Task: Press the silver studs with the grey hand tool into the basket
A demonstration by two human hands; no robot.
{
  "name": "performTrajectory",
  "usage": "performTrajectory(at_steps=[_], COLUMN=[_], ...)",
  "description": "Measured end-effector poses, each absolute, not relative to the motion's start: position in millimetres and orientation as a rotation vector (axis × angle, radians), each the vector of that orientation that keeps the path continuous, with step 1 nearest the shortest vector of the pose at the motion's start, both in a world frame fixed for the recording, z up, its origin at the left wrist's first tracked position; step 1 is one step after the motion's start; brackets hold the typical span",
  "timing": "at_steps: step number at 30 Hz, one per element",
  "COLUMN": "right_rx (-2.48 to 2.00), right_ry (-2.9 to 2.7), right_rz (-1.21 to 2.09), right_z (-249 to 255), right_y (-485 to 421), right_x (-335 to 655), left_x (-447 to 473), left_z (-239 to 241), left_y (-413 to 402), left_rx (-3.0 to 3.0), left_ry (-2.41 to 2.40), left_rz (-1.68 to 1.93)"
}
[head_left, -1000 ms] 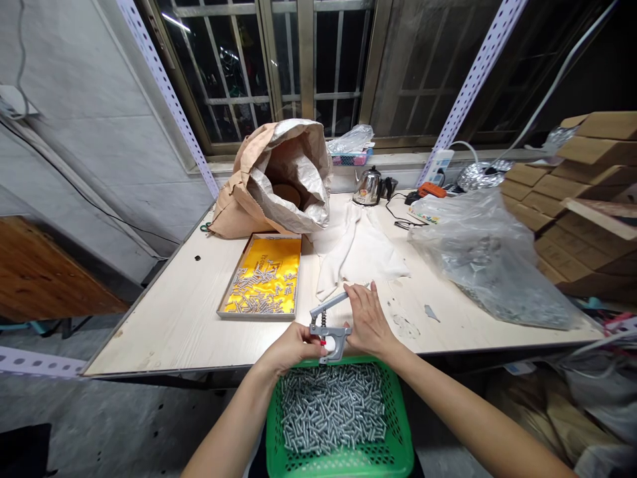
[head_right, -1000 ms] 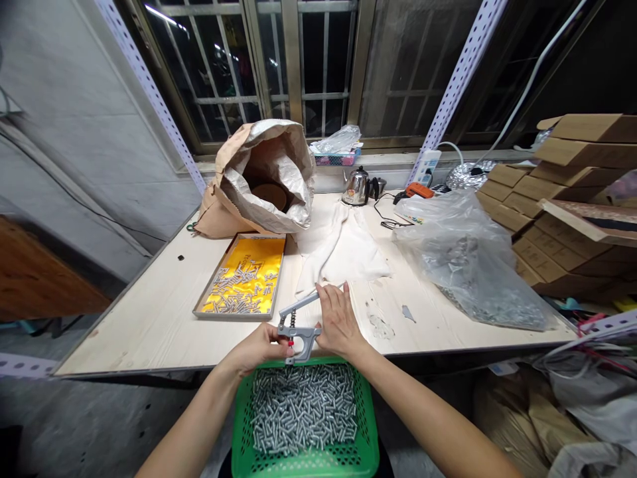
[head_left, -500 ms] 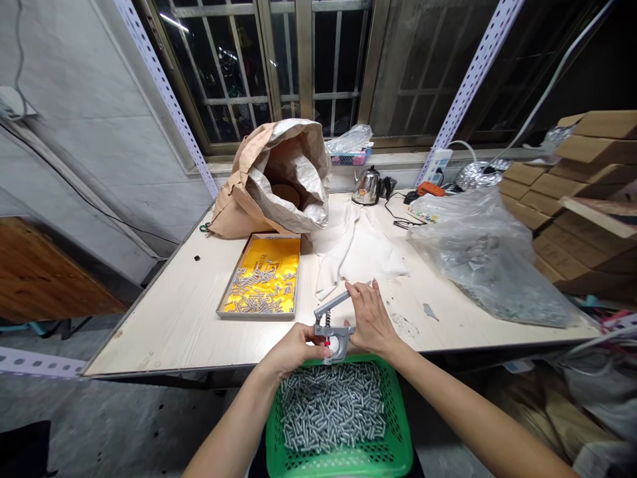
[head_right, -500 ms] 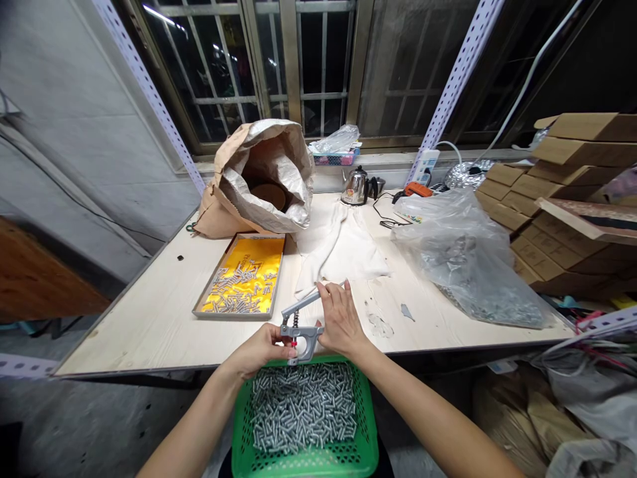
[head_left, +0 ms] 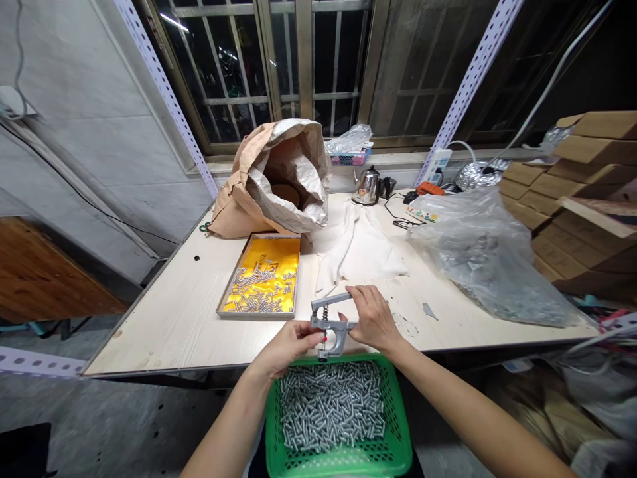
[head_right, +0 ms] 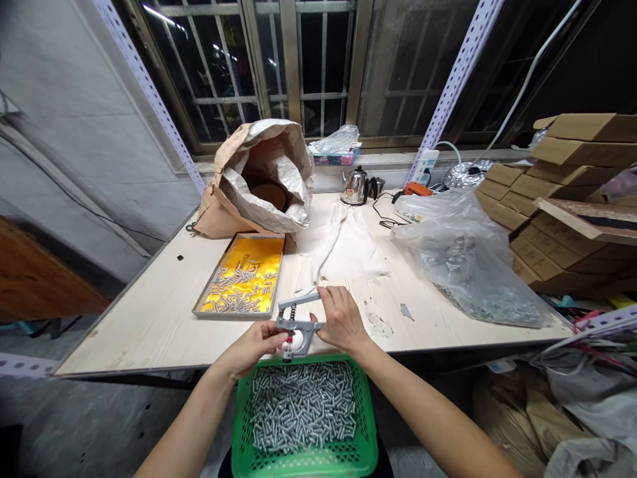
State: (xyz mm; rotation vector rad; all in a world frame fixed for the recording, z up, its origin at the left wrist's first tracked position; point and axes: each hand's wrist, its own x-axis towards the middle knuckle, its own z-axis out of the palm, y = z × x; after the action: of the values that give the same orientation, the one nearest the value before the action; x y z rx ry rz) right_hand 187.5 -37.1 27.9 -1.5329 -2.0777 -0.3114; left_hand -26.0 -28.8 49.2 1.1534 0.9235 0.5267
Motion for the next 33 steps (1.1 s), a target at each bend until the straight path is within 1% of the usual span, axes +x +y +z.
performTrajectory(at_steps=[4,9,18,23,27,33], right_rx=[-1.687,-1.698,-1.732,-1.548,-1.554,-1.583], right_ry=[-2.292,-2.404,-2.228,-2.165,-2.132,-2.125], right_rz=[-0.26,-0.2,-0.28,-0.302,-0.249,-0.183], right_z=[17.2,2.2,16.5,20.2,24.7,32.0], right_y=[-26.7,-12.0,-8.1,-18.9,-31.7,-50.0], right_x=[195.2,196.4,190.6,185.1,179.6,174.2], left_x=[-30.1,-26.4,-14.6,-10.7,-11.6,-18.2], left_z=[46.1,36.0,30.5,27.2,28.4,45.5], left_y=[-24.9,-24.9,-29.7,-30.4,-37.8,-62.3], left_rx=[1.079,0.996,1.008,1.166,1.371,1.816], left_ry=[1.105,1.165,1.2,1.195,1.258,1.422], left_rz=[0.672,0.763,0.748,0.748,0.843,0.764])
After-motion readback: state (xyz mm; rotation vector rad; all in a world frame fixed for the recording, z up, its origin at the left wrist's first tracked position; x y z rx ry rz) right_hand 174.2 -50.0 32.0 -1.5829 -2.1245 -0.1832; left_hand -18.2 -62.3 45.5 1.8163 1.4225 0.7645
